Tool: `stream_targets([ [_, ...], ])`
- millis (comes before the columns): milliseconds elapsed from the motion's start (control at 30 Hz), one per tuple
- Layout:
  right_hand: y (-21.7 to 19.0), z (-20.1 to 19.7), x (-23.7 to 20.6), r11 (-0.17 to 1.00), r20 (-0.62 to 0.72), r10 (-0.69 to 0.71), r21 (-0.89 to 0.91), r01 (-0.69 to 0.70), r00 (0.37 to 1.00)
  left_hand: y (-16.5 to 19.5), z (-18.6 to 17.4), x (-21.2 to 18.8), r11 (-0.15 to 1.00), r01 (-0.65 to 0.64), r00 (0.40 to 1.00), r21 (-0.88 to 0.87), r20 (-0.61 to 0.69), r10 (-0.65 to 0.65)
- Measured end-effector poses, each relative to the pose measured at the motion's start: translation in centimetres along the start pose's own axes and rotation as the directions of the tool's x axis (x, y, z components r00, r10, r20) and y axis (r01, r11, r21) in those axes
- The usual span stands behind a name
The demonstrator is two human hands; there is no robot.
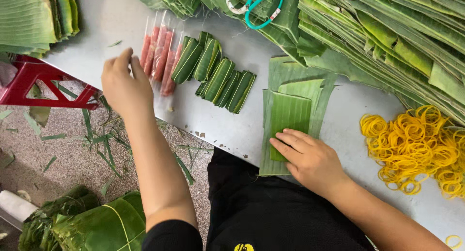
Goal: The person wraps sausages in cut banana leaf pieces, folding the leaf around each sausage and securing it with a yellow rubber band, placing finished wrapped sausages in a row on the table. They repeat this cycle, laying out new leaf pieces and reaching for sausages and rubber bands from the table.
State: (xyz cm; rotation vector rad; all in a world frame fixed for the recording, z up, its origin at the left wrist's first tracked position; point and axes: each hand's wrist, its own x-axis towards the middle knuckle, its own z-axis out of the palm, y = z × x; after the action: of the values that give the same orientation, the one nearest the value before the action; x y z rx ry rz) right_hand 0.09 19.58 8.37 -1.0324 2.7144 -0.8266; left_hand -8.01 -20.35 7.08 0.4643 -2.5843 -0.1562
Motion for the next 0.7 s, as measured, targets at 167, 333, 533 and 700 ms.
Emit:
stream_targets([
  [167,0.1,-0.1,0.1,1.000,0.009,0.005,0.011,-0.005,1.000,-1.3,2.4,2.2,0.998,0.052,0.975,-0.031,0.216,-0.044],
  [333,-0.1,-0.4,0.2,1.000,0.033,0.010,0.015,-0.011,0.999,0.9,-1.3,2.8,0.993,0.114,0.964,-0.010,0.243,-0.108],
  [533,0.3,-0.9,0.7,0.991,0.040,0.056,0.123,-0.061,0.998,6.4,-8.5,-3.1,0.784,0.344,0.893,-0.517,0.439,-0.102],
  [700,2.0,-1.2,0.0,0.772,0.108,0.151,0.608,-0.186,0.983,11.6,-6.5,-9.4,0.046,0.735,0.578,-0.676,0.660,0.480],
])
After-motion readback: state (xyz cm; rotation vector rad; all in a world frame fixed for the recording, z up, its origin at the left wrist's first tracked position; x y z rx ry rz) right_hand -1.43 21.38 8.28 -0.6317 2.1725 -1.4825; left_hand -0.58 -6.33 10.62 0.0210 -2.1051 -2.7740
